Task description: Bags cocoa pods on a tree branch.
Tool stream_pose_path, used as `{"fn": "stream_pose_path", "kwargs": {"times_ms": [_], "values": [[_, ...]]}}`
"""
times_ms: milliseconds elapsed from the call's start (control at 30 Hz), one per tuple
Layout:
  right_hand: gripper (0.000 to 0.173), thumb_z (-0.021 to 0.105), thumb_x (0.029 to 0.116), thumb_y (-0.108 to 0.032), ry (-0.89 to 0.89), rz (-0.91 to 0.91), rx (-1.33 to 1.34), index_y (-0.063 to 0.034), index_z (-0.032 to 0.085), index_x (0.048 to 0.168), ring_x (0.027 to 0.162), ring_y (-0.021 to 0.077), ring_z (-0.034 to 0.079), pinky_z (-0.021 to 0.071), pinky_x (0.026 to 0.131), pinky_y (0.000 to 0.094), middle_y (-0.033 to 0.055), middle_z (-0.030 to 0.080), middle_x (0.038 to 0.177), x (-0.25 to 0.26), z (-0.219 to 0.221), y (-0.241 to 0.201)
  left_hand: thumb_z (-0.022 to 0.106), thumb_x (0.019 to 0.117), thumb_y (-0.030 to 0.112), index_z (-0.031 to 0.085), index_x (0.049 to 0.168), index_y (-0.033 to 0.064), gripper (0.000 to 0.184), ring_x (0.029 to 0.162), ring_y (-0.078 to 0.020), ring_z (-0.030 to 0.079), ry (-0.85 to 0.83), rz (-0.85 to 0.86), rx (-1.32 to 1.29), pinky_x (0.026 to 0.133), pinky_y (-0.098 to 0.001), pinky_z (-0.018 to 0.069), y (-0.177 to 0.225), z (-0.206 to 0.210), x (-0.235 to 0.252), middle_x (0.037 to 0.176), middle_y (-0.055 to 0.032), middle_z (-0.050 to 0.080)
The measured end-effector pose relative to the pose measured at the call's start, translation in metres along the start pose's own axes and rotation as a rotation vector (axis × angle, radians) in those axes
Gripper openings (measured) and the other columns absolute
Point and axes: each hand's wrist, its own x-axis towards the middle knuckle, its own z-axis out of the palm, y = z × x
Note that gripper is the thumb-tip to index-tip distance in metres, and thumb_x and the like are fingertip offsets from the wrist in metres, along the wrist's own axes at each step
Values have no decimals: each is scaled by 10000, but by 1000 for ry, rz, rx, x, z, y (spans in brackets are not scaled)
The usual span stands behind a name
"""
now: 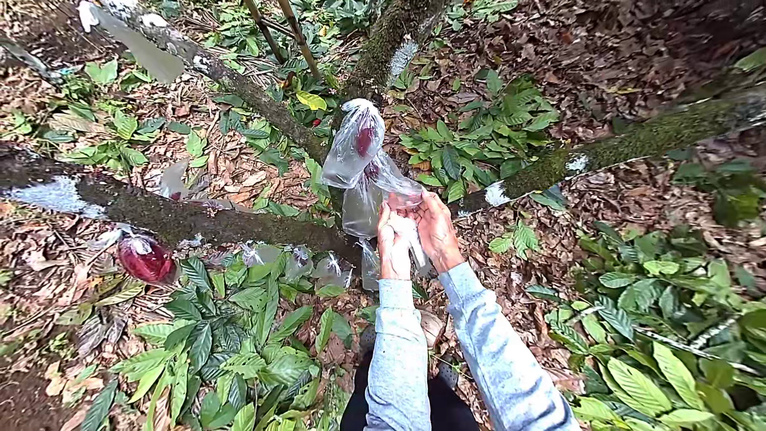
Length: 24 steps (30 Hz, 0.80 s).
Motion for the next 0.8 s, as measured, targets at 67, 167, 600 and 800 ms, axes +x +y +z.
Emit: {"fn": "stream_pose_path", "kwargs": {"times_ms": [67,167,600,800], "values": [[278,473,1096,-236,-13,1,-4,8,585,1168,875,248,730,613,830,389,183,726,989,-1,1,2,371,1111,260,582,1221,98,288,904,-186,677,7,14,-7,815,-351,589,0,2,-1,999,-78,677],[175,594,1038,-168,64,-19,-15,-6,577,1102,767,217,703,615,726,363,152,702,915,1,3,5,365,1109,244,585,1213,85,290,884,-196,679,12,25,11,806,-366,590,-1,0,-2,976,-93,680],[506,526,1022,-17,65,-159,88,-76,434,1516,1201,250,640,539,991,390,137,617,1400,-1,1,8,402,1106,299,617,1119,125,277,760,-133,666,23,72,-85,693,-277,586,1,-3,8,871,-40,669],[576,541,1036,-48,115,-136,129,-133,369,1579,1115,247,675,577,942,390,126,595,1423,-9,3,9,380,1109,323,607,1218,118,325,872,-181,691,-1,54,-76,764,-355,598,-6,-7,7,985,-75,698]]}}
